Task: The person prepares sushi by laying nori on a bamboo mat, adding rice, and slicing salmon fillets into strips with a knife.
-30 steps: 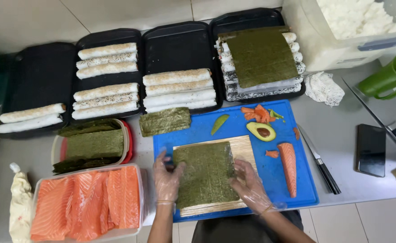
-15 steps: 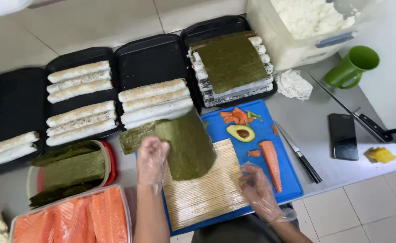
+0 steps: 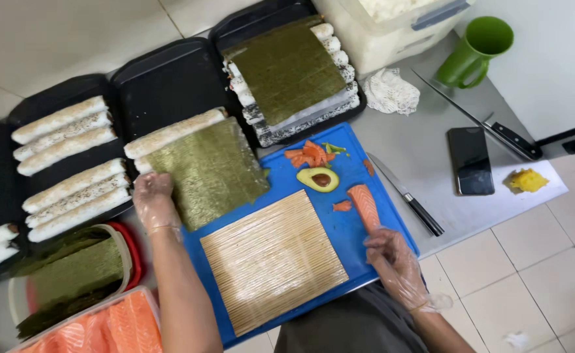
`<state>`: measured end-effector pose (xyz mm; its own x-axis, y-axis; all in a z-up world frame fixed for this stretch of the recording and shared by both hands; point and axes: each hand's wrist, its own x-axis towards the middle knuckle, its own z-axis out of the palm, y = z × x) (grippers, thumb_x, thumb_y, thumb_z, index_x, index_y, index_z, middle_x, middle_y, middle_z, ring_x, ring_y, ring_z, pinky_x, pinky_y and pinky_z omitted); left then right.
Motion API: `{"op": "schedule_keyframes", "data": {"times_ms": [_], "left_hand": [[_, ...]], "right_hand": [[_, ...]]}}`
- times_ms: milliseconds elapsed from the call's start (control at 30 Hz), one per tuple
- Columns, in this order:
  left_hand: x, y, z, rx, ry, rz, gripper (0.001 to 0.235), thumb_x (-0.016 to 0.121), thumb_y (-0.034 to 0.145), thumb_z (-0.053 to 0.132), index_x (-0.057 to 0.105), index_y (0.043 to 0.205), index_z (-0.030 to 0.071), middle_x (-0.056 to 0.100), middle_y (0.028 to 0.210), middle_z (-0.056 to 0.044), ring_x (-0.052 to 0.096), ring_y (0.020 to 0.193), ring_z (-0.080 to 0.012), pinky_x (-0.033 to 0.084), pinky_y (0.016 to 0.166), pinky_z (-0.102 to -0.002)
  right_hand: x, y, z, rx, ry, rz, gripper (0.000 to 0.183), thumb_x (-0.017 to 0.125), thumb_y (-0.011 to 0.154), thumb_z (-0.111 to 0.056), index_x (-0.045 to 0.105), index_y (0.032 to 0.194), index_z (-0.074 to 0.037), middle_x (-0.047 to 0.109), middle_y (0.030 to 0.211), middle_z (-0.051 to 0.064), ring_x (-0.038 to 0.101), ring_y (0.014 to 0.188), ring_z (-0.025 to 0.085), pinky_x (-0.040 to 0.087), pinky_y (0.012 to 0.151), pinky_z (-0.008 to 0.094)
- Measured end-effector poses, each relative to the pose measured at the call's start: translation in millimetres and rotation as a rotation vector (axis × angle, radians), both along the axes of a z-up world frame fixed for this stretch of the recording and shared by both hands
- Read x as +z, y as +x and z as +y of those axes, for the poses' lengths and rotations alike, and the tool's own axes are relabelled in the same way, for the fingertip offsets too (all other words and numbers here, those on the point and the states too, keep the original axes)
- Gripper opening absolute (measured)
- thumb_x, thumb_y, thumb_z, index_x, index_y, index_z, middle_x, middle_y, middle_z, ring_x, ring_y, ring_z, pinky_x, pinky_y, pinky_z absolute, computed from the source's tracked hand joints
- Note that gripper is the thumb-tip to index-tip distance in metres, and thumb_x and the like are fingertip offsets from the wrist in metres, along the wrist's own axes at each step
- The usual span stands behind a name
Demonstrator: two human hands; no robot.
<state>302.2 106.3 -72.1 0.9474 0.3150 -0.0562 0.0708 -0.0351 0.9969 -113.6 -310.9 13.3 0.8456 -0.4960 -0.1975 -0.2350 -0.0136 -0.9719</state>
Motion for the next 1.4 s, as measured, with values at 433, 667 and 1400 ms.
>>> {"op": "schedule_keyframes", "data": {"times_ms": [433, 667, 1400], "left_hand": [[75.9, -152.7, -122.2, -0.192, 0.762, -0.449, 0.008, 0.082, 0.098, 0.019, 0.08, 0.105, 0.014, 0.076, 0.093, -0.011, 0.075, 0.089, -0.0356, 0.061, 0.081, -0.045], [11.1, -260.3, -248.7, -0.922, 0.648, -0.64, 0.005, 0.079, 0.098, 0.026, 0.078, 0.094, 0.024, 0.076, 0.088, -0.001, 0.08, 0.09, -0.0264, 0.066, 0.08, -0.039], [5.5, -240.7, -316.5, -0.768, 0.629, -0.488, 0.057, 0.088, 0.083, 0.022, 0.075, 0.138, 0.016, 0.083, 0.122, -0.012, 0.078, 0.118, -0.032, 0.064, 0.101, -0.045]], "right_hand": [[-52.1, 6.5, -141.6, 0.034, -0.934, 0.474, 0.054, 0.082, 0.096, -0.037, 0.067, 0.143, -0.015, 0.07, 0.125, 0.013, 0.069, 0.123, 0.04, 0.062, 0.101, 0.058], [-75.7, 9.9, -155.0, 0.225, -0.914, 0.563, 0.047, 0.079, 0.092, -0.026, 0.064, 0.135, -0.016, 0.061, 0.119, 0.014, 0.076, 0.106, 0.053, 0.066, 0.092, 0.066], [29.6, -12.9, -28.8, 0.272, -0.796, 0.329, 0.065, 0.066, 0.102, -0.022, 0.059, 0.166, -0.031, 0.082, 0.106, 0.023, 0.079, 0.099, 0.049, 0.067, 0.083, 0.062]]}}
